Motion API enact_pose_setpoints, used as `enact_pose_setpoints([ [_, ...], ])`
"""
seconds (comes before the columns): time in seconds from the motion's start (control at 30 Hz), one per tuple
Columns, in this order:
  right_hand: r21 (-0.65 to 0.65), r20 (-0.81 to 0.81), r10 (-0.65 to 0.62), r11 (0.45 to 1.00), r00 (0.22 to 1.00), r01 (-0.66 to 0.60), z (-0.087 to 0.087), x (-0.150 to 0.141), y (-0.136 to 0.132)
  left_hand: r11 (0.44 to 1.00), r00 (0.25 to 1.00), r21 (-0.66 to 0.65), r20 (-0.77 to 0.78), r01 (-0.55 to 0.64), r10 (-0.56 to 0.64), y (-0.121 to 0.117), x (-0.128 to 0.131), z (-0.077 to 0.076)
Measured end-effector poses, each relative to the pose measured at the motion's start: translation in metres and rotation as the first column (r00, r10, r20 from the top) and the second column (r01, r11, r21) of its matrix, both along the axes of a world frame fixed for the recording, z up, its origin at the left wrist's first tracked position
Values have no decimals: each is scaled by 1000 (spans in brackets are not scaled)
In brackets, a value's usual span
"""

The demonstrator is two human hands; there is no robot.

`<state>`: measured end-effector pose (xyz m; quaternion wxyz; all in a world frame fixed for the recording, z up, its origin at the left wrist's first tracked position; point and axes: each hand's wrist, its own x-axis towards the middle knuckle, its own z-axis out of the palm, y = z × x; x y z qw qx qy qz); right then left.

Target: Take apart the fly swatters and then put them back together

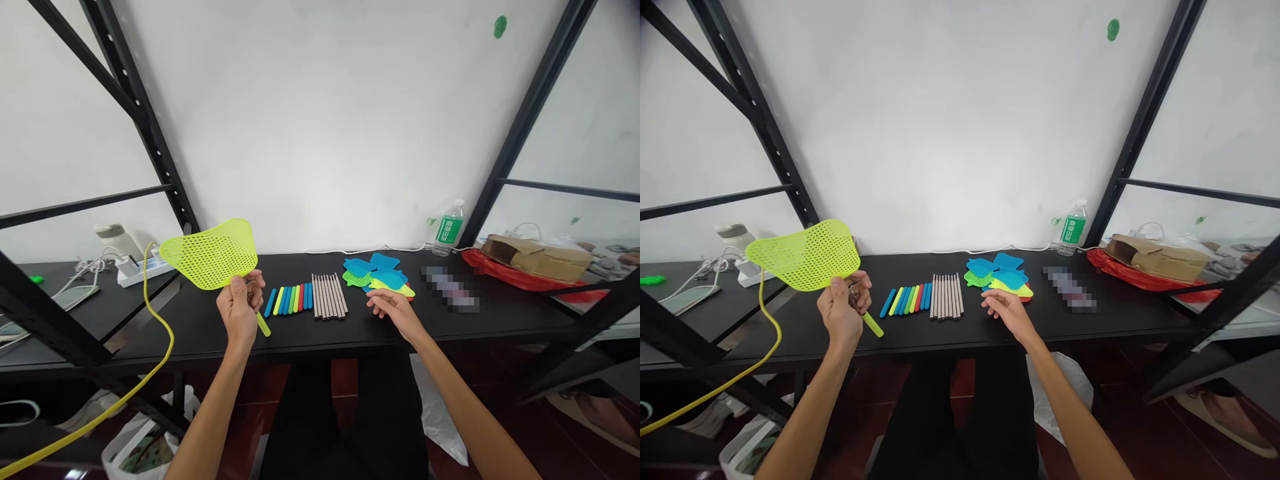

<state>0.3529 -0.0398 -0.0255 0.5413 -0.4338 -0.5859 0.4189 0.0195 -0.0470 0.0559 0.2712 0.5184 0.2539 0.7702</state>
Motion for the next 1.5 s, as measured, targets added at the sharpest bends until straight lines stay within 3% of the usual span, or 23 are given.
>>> enact_pose_setpoints([
  [0.63,3,20,-4,1000,1000,4,3,-2,-2,983,984,-125,-102,135,-148,5,-4,-2],
  [0.83,11,19,7,1000,1000,-7,0,0,-1,953,934,-287,-304,97,-187,15,3,-25],
  [0.93,12,15,5,1000,1000,-6,-1,-1,0,937,852,-346,-477,44,-216,23,10,-42],
  [1.03,2,9,5,1000,1000,-5,0,-2,0,949,721,-299,-679,-101,-137,27,12,-50],
  [1.13,0,12,0,1000,1000,0,1,-2,0,949,534,-248,-839,-196,-109,23,11,-47],
  [1.27,13,-17,-1,1000,1000,1,2,-2,-1,976,300,-139,-950,-169,-83,7,16,-34],
  [1.37,2,-53,-10,1000,999,10,3,-3,-2,991,226,-88,-972,-105,-62,-5,23,-26],
  [1.5,-30,-129,-55,998,990,52,2,-4,-3,993,228,-17,-974,-117,10,-10,27,-21],
])
